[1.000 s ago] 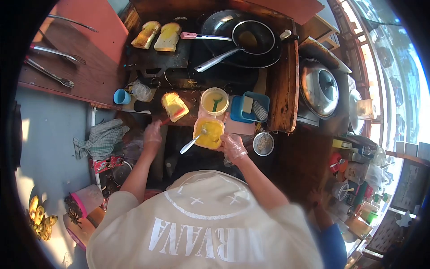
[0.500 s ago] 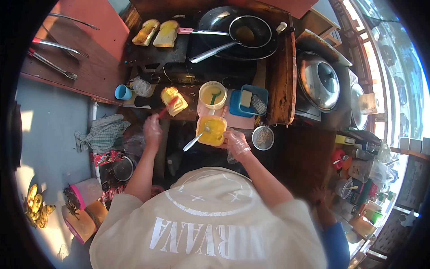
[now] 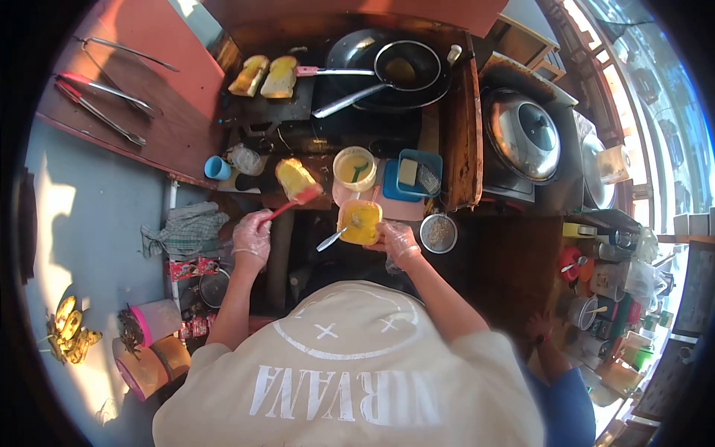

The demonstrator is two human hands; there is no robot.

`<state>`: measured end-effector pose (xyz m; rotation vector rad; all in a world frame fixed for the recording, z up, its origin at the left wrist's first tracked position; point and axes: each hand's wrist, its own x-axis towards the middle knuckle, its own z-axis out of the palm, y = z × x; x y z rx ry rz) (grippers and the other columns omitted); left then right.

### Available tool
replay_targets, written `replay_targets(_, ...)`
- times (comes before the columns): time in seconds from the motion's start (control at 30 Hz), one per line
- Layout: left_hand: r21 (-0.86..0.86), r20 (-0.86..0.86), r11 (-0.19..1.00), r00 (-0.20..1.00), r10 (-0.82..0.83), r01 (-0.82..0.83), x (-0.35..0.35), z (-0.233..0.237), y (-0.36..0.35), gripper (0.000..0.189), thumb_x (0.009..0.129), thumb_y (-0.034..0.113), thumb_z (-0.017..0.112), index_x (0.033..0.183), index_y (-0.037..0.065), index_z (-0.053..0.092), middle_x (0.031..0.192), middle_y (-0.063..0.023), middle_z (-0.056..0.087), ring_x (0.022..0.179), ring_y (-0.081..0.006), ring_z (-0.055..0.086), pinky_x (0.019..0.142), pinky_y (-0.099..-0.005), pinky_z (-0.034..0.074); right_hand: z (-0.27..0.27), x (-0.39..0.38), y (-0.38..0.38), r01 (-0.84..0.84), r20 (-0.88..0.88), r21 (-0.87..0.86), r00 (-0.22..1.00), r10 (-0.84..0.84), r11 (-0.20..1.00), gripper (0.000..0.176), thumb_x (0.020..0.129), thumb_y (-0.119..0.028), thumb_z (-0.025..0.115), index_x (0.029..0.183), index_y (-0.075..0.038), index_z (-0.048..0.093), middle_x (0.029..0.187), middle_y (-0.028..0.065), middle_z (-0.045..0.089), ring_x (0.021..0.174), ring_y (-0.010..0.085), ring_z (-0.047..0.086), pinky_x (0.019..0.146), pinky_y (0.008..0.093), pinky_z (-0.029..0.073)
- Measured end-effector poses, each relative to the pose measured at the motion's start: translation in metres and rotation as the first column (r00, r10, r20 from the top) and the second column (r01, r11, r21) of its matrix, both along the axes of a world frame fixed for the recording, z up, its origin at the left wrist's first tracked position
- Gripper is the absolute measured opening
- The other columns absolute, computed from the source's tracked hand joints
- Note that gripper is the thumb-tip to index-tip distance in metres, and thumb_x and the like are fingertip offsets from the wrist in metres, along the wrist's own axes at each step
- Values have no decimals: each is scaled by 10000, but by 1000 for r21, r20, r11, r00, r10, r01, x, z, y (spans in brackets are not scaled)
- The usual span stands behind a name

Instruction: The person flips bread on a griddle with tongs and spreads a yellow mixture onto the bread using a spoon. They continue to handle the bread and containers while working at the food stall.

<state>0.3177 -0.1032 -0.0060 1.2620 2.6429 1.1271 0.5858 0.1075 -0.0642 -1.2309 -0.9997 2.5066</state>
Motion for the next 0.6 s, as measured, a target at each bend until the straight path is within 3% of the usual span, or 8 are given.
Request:
replay_targets(0.13,-363,-341,853,799,-496,374,13,69,39,165,825,117,601,955,151,698,929,-39,669,889,-246,621,762,-412,490,8,-13,-1,-25,-52,26,998,26,999,401,982,-227,534,1178,122,524,1142,234,626,1055,347,663,865,468,595)
replay_targets(0.27,-537,-297,699,670,-680,472,26,73,66,237,834,167,580,1034,126,700,1000,-40,678,996,-226,623,864,-392,480,33,-27,1,0,-125,-19,992,-2,1000,400,932,-142,546,1170,178,508,1101,256,636,989,369,680,833,462,608)
replay_targets(0.33,-701,-183,547,625,-759,458,27,89,78,266,875,220,589,1106,121,675,1040,-53,677,1046,-233,618,940,-393,448,20,-28,2,-51,-155,38,986,56,998,420,980,-219,488,1204,136,496,1171,243,607,1051,363,658,860,475,595)
replay_targets(0.43,-503,-377,653,536,-756,567,3,140,77,320,882,391,620,1043,120,678,1026,-64,673,1061,-237,608,966,-435,424,6,-41,4,-72,-232,53,969,83,996,478,1007,-262,465,1326,85,386,1288,245,538,1130,371,623,891,505,578)
replay_targets(0.5,-603,-473,672,486,-735,429,-37,210,77,293,812,387,655,947,135,717,958,-48,681,990,-242,629,910,-447,448,4,-48,6,-37,-272,10,962,38,999,566,986,-228,499,1414,75,288,1335,259,498,1146,384,610,893,521,574)
replay_targets(0.53,-775,-491,614,468,-734,150,-54,265,80,203,799,327,648,841,145,729,853,-45,685,870,-238,650,814,-414,481,9,-49,6,-23,-267,-9,963,20,1000,576,1002,-247,484,1440,42,246,1372,252,462,1172,383,593,895,527,573)
replay_targets(0.57,-701,-667,713,358,-653,-3,-90,291,73,150,797,259,633,726,148,706,729,-44,653,755,-239,648,748,-390,499,14,-51,5,-6,-260,-28,966,-2,1000,588,1019,-267,468,1466,10,205,1409,245,425,1199,383,576,896,532,572)
replay_targets(0.6,-758,-647,599,415,-640,-258,-110,329,72,104,787,204,625,788,137,705,844,-52,672,882,-234,645,845,-404,485,19,-53,4,-7,-267,-21,964,1,1000,588,1019,-267,468,1466,10,205,1409,245,425,1199,383,576,896,532,572)
